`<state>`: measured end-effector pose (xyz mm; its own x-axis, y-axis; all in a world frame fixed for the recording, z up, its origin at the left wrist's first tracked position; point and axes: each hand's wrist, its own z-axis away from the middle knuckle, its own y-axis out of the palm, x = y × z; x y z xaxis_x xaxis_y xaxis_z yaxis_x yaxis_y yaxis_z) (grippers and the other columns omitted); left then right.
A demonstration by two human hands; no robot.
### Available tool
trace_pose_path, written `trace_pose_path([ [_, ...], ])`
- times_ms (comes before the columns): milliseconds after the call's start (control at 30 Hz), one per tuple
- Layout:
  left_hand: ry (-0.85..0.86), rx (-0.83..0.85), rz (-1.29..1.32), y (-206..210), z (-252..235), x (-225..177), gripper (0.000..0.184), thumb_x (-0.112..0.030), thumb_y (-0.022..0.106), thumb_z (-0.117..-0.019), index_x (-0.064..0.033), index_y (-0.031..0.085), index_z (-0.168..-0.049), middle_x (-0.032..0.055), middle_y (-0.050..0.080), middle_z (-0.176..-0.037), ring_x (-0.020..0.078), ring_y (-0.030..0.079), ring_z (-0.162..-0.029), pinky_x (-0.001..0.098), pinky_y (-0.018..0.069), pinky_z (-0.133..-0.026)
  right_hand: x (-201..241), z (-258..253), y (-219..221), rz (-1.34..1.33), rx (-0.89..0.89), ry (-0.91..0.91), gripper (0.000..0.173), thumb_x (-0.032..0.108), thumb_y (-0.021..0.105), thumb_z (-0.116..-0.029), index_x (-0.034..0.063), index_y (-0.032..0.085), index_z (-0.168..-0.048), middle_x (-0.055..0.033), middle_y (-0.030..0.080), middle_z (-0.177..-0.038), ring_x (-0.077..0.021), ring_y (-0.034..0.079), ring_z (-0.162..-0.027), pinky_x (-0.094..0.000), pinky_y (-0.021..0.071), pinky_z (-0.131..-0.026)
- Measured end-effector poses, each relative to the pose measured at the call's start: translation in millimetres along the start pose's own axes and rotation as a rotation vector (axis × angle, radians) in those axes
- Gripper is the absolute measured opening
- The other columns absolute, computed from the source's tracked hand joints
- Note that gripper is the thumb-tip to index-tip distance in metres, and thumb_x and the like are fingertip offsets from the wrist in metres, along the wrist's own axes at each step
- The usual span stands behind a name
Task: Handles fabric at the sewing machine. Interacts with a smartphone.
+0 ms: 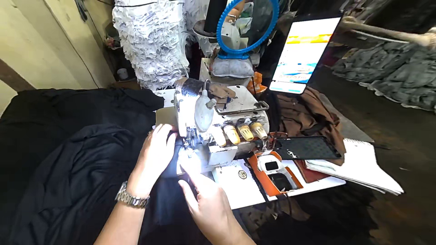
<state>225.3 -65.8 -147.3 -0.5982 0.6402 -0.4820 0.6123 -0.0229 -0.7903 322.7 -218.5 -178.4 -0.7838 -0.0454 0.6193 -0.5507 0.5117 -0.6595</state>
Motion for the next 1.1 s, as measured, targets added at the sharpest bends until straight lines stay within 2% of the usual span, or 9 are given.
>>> trace_pose_path([
  [100,-0.1,-0.04,-0.043,5.9,-9.0,7.3,0.018,-0.018,0.072,-0.0946,-0.0036,0.073,-0.105,0.0163,0.068,-0.106,0.0366,0.064,-0.103,0.058,0.0507,-0.09,-5.2,-0.9,-10.5,-0.117,0.113,0.079,0.035,0.027,0.057,-0.1005,0.0143,0.072,-0.129,-0.0009,0.076,-0.101,-0.0118,0.072,-0.082,-0.034,0.0608,-0.073],
  [267,-0.146,-0.234,0.04,3.0,16.8,12.5,0.008,-0.013,0.07,-0.0938,-0.0059,0.073,-0.096,0.0104,0.068,-0.095,0.0292,0.067,-0.092,0.0541,0.0532,-0.083,-14.7,-15.1,-29.5,-0.252,0.082,0.098,0.024,0.027,0.058,-0.1002,0.0133,0.074,-0.111,0.0045,0.071,-0.091,-0.0013,0.064,-0.073,-0.0217,0.0565,-0.067],
  [500,0.026,-0.337,0.083,-5.7,83.6,-39.8,0.015,-0.018,0.065,-0.0929,-0.0062,0.074,-0.09,0.0079,0.07,-0.093,0.011,0.065,-0.083,0.0223,0.0542,-0.073,-16.5,-24.2,-21.4,-0.568,0.126,-0.087,0.018,-0.004,0.054,-0.0903,-0.0015,0.068,-0.102,-0.0135,0.065,-0.131,-0.0068,0.068,-0.098,-0.022,0.0578,-0.083],
  [567,0.026,-0.22,0.132,-3.6,93.1,-55.2,0.012,-0.014,0.067,-0.0947,-0.0042,0.073,-0.092,0.0108,0.072,-0.098,0.0144,0.069,-0.091,0.0262,0.0572,-0.08,-22.2,-22.5,-24.8,-0.532,0.171,-0.075,0.018,-0.004,0.053,-0.0881,-0.0008,0.068,-0.098,-0.0105,0.068,-0.112,-0.0077,0.066,-0.091,-0.0227,0.0564,-0.079],
  [700,0.156,-0.149,0.061,18.8,85.5,-68.9,0.017,-0.016,0.065,-0.0969,-0.0039,0.076,-0.094,0.0098,0.076,-0.087,0.0206,0.074,-0.079,0.0342,0.0603,-0.072,-30.5,-24.5,-45.1,0.052,0.088,-0.011,0.017,0.001,0.055,-0.0825,0.0095,0.067,-0.09,-0.0056,0.067,-0.084,-0.0206,0.07,-0.077,-0.04,0.0581,-0.062],
  [800,0.172,-0.236,0.063,18.9,69.8,-74.2,0.016,-0.013,0.064,-0.0963,-0.0011,0.074,-0.093,0.013,0.074,-0.089,0.0236,0.073,-0.085,0.0358,0.0596,-0.075,-28.4,-26.5,-68.0,0.15,0.058,-0.033,0.024,-0.003,0.059,-0.0806,0.0078,0.068,-0.1,-0.0083,0.071,-0.087,-0.025,0.072,-0.074,-0.0442,0.059,-0.058],
  [867,0.104,-0.293,0.087,7.3,60.9,-67.7,0.015,-0.008,0.063,-0.0958,0.0033,0.073,-0.093,0.0185,0.072,-0.095,0.0267,0.071,-0.092,0.0368,0.0582,-0.083,-34.7,-29.5,-101.9,-0.056,0.028,-0.087,0.023,-0.004,0.056,-0.089,0.0057,0.066,-0.107,-0.0056,0.073,-0.096,-0.0165,0.072,-0.076,-0.0364,0.0616,-0.065],
  [1000,0.049,-0.241,-0.02,4.8,58.2,-37.5,0.016,-0.011,0.061,-0.097,0.0008,0.071,-0.099,0.022,0.069,-0.102,0.0361,0.069,-0.098,0.0476,0.0554,-0.086,-75.5,-57.0,-170.2,-0.165,-0.44,-0.073,0.017,0.011,0.053,-0.0977,0.0072,0.062,-0.112,-0.0002,0.072,-0.103,-0.0071,0.07,-0.087,-0.0293,0.0613,-0.075],
  [1100,0.04,-0.23,-0.155,23.0,59.7,-32.1,0.019,-0.016,0.057,-0.0986,-0.0043,0.072,-0.1,0.0206,0.07,-0.108,0.0414,0.066,-0.109,0.0575,0.0483,-0.095,-113.0,-97.4,-197.3,-0.068,-0.543,0.114,0.045,0.011,0.061,-0.0974,-0.0011,0.048,-0.139,-0.0169,0.062,-0.13,-0.0215,0.067,-0.11,-0.0414,0.0571,-0.091],
])
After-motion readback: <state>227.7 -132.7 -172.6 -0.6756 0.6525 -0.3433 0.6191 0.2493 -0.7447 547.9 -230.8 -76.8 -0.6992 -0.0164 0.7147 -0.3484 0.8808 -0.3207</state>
